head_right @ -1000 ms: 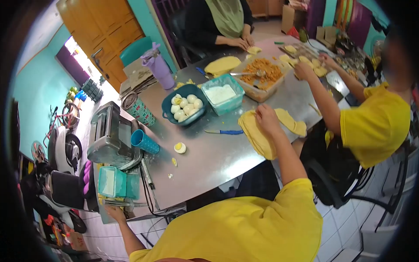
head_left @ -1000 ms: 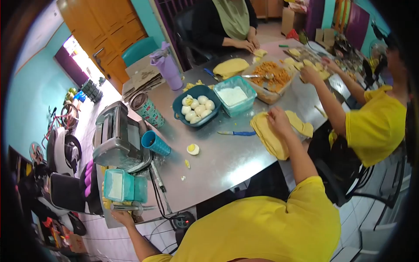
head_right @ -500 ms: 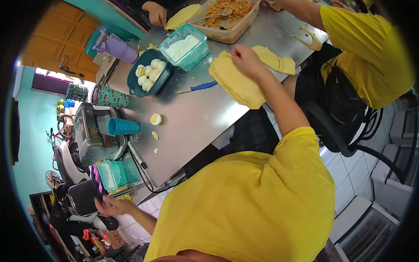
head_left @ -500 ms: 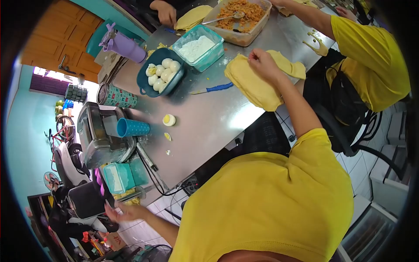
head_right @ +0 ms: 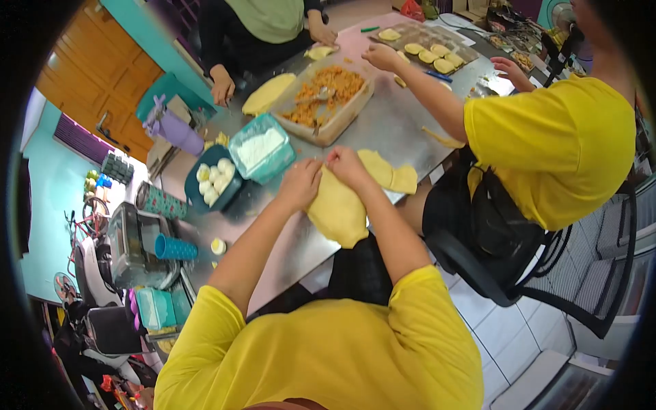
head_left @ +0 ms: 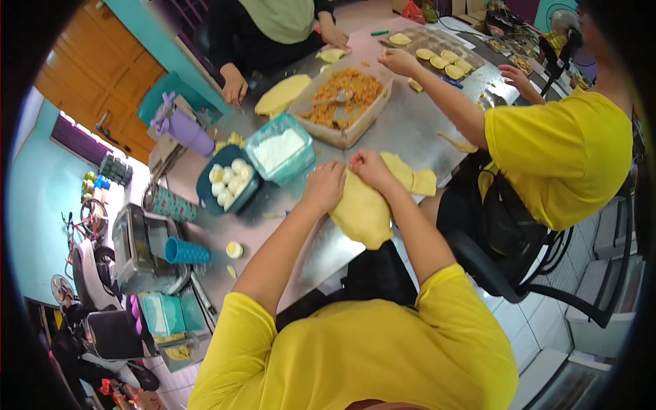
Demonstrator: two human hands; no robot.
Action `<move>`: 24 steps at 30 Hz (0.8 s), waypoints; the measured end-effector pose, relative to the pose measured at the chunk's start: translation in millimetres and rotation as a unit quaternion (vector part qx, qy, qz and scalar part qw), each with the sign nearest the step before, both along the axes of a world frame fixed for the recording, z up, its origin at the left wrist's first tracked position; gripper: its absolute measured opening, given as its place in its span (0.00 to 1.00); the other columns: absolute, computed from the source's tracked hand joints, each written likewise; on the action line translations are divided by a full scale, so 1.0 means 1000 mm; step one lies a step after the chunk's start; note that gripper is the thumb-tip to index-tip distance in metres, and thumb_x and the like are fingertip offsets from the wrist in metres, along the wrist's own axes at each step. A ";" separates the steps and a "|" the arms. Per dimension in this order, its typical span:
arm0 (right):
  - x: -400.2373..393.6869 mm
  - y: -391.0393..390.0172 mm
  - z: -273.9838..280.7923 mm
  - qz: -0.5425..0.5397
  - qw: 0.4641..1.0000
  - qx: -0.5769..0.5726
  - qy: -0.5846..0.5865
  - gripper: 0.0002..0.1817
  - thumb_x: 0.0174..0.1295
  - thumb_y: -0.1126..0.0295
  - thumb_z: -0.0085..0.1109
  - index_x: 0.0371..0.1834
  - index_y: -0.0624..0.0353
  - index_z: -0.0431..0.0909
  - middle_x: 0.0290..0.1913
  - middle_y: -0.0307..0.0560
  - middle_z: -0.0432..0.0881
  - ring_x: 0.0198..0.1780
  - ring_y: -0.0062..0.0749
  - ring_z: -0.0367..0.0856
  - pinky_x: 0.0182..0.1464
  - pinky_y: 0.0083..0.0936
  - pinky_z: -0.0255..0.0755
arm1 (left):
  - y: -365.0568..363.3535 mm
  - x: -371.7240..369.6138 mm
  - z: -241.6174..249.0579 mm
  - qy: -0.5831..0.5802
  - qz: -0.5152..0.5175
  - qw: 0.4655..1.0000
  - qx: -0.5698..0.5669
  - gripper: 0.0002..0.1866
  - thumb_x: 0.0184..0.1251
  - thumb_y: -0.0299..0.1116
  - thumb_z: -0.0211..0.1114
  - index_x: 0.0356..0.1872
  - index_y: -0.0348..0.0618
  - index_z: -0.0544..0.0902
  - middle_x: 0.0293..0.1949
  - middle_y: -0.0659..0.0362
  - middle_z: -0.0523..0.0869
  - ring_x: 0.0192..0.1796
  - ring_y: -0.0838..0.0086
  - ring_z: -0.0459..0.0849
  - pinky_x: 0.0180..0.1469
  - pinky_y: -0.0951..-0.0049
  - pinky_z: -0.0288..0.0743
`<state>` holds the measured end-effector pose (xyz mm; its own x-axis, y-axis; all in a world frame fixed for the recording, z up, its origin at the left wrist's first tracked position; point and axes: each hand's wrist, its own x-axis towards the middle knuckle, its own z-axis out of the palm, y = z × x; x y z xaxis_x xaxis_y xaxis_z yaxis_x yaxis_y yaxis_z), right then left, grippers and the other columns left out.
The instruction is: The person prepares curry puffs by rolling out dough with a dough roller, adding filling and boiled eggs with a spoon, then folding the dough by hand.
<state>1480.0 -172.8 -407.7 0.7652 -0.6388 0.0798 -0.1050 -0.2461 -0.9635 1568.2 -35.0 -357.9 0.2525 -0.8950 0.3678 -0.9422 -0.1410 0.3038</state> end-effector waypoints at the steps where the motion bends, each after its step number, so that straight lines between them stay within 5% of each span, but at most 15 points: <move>1: -0.003 0.002 0.005 -0.004 1.000 0.001 -0.012 0.04 0.54 0.74 0.57 0.30 0.62 0.79 0.27 0.45 0.81 0.30 0.28 0.76 0.35 0.26 0.71 | 0.001 0.000 0.003 0.012 0.013 0.998 0.060 0.14 0.62 0.31 0.58 0.47 0.38 0.79 0.46 0.47 0.80 0.49 0.53 0.78 0.52 0.59 0.72; 6: -0.014 0.012 0.010 0.003 0.999 -0.034 -0.016 0.07 0.55 0.69 0.56 0.33 0.59 0.80 0.29 0.52 0.79 0.34 0.47 0.79 0.41 0.34 0.73 | 0.003 0.005 0.008 0.011 0.026 0.999 0.038 0.10 0.60 0.32 0.60 0.41 0.40 0.79 0.40 0.50 0.80 0.43 0.53 0.79 0.44 0.57 0.73; 10: -0.020 0.014 0.005 0.010 0.996 -0.081 -0.045 0.10 0.56 0.66 0.56 0.34 0.59 0.81 0.34 0.52 0.77 0.41 0.48 0.77 0.46 0.38 0.72 | -0.004 0.006 0.015 0.121 0.083 0.986 0.079 0.06 0.56 0.27 0.64 0.34 0.39 0.78 0.36 0.50 0.79 0.39 0.54 0.78 0.41 0.59 0.72; 17: -0.025 0.019 -0.005 0.011 0.975 -0.191 -0.116 0.09 0.53 0.67 0.62 0.35 0.60 0.81 0.37 0.48 0.74 0.45 0.44 0.74 0.47 0.33 0.70 | 0.001 -0.003 0.006 -0.101 -0.033 0.993 -0.041 0.07 0.56 0.23 0.67 0.30 0.37 0.75 0.30 0.52 0.77 0.34 0.64 0.78 0.37 0.71 0.72; 24: -0.025 0.018 -0.002 0.012 0.983 -0.144 -0.116 0.09 0.51 0.69 0.65 0.28 0.62 0.76 0.34 0.50 0.73 0.41 0.45 0.75 0.44 0.33 0.70 | 0.006 0.004 0.000 0.244 0.025 0.967 -0.065 0.06 0.61 0.25 0.64 0.31 0.38 0.74 0.34 0.59 0.80 0.36 0.78 0.76 0.41 0.78 0.71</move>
